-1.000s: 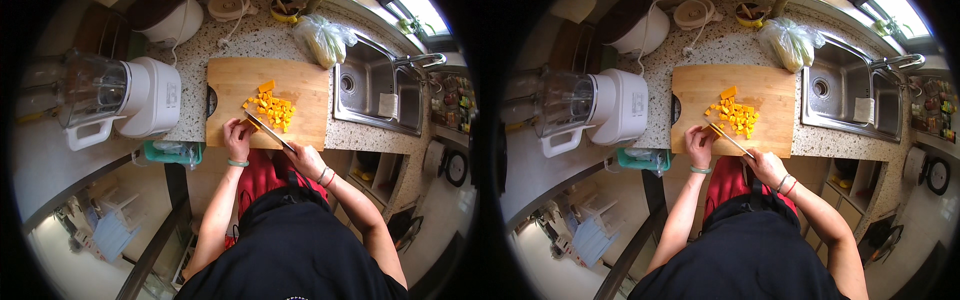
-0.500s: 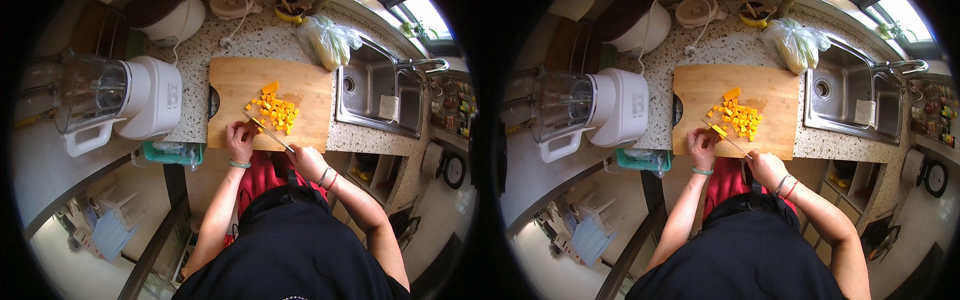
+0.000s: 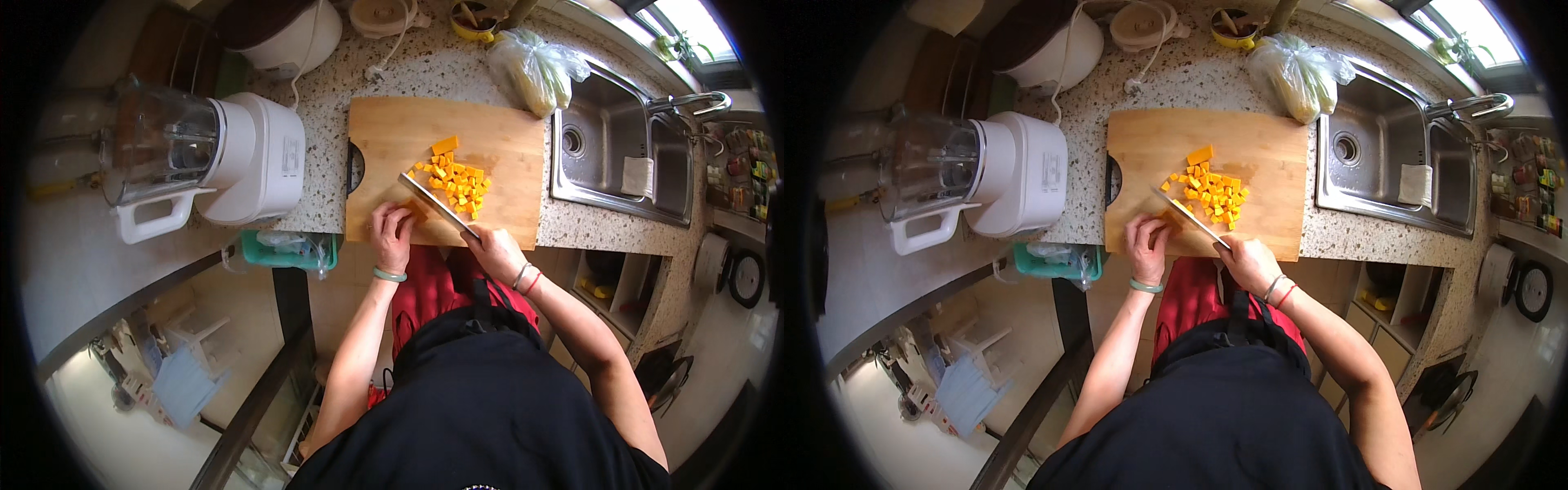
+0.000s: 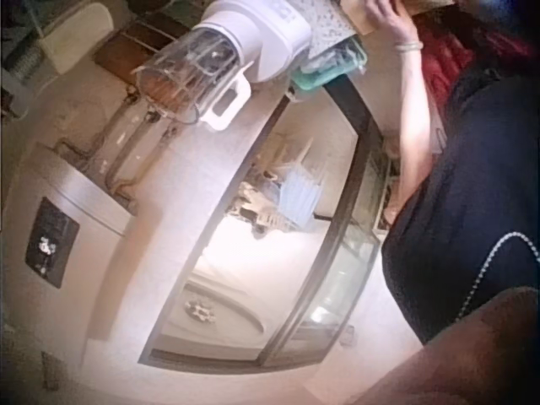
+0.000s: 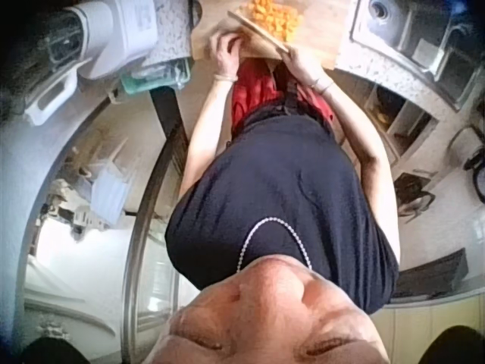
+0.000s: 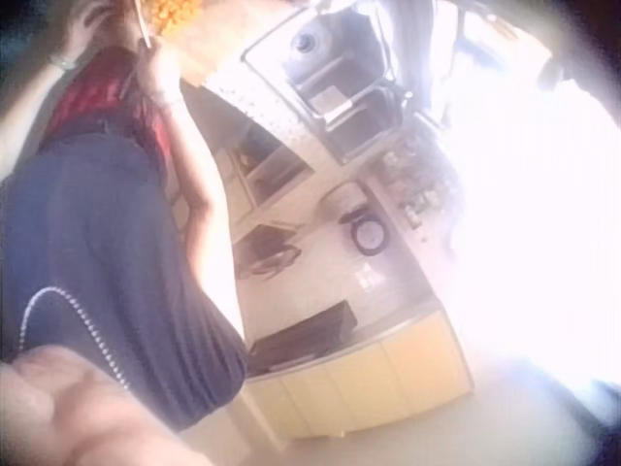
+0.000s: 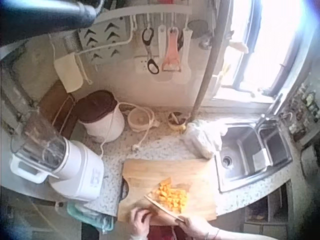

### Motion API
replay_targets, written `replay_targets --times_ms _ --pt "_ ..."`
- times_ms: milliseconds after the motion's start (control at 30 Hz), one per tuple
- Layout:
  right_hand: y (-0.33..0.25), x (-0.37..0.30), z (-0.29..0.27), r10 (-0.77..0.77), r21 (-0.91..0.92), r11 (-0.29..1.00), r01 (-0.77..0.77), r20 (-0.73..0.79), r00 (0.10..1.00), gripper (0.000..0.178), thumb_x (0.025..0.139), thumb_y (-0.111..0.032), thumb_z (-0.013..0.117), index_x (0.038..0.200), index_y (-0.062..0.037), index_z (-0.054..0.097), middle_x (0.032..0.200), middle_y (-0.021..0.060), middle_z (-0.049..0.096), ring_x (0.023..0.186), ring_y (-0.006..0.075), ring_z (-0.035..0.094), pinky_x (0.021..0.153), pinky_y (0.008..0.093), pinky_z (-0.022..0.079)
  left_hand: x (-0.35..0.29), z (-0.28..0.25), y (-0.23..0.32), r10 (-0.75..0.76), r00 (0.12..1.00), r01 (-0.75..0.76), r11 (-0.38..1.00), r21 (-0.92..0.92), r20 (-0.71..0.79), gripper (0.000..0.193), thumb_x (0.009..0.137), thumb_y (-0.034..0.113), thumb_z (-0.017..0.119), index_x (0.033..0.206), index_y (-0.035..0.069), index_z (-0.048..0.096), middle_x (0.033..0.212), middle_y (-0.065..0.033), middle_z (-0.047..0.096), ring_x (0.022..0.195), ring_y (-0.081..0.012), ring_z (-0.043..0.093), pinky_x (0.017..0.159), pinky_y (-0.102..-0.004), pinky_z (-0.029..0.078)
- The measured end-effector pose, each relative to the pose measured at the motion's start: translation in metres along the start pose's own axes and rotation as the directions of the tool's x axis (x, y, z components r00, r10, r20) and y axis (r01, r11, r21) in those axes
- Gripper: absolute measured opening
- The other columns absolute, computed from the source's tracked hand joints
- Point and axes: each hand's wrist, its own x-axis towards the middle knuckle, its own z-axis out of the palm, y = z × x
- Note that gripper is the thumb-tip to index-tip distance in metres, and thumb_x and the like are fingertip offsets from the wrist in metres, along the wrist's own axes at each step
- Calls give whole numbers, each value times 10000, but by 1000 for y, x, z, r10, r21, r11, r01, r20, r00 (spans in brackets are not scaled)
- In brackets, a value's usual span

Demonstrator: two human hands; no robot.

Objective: The person uses a knife to chop a yellow vegetable into small cubes on a wooden cutting board. After chopping, they transfer the diced pieces into a blender jar. Finally, they open a drawer to retrieve a small bowl.

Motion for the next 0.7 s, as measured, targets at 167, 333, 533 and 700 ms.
replay_targets --times_ms 167,333,533,700 --pt "-3 -14 -8 -34 18 999 34 -16 999 264 977 -292 550 978 -48 649 726 240 644 707 433 639 649 512 513 -1 4 2 16 999 -15 1000 11 -50 214 770 -12 756 945 69 663 1043 -112 587 944 -279 598 794 -375 508" --pt "-7 -20 -7 -28 5 1000 27 15 1000 285 978 -301 549 960 -34 646 730 246 646 711 433 642 655 511 516 3 11 0 -29 996 27 999 -22 -83 156 782 -30 742 878 40 640 967 -107 598 903 -274 609 752 -356 512" --pt "-10 -21 -6 26 1 1000 -26 86 996 312 979 -317 543 947 -24 646 722 257 640 715 444 638 664 522 512 5 9 -5 40 997 -39 999 5 -67 131 785 -39 732 858 34 651 909 -100 604 821 -255 620 689 -335 523" --pt "-21 -17 -10 48 4 999 -49 112 993 326 976 -292 540 900 6 648 766 278 646 761 462 636 698 526 512 5 8 -7 2 999 -2 1000 -19 -40 129 786 -46 727 858 41 664 915 -99 608 814 -255 620 692 -332 523"
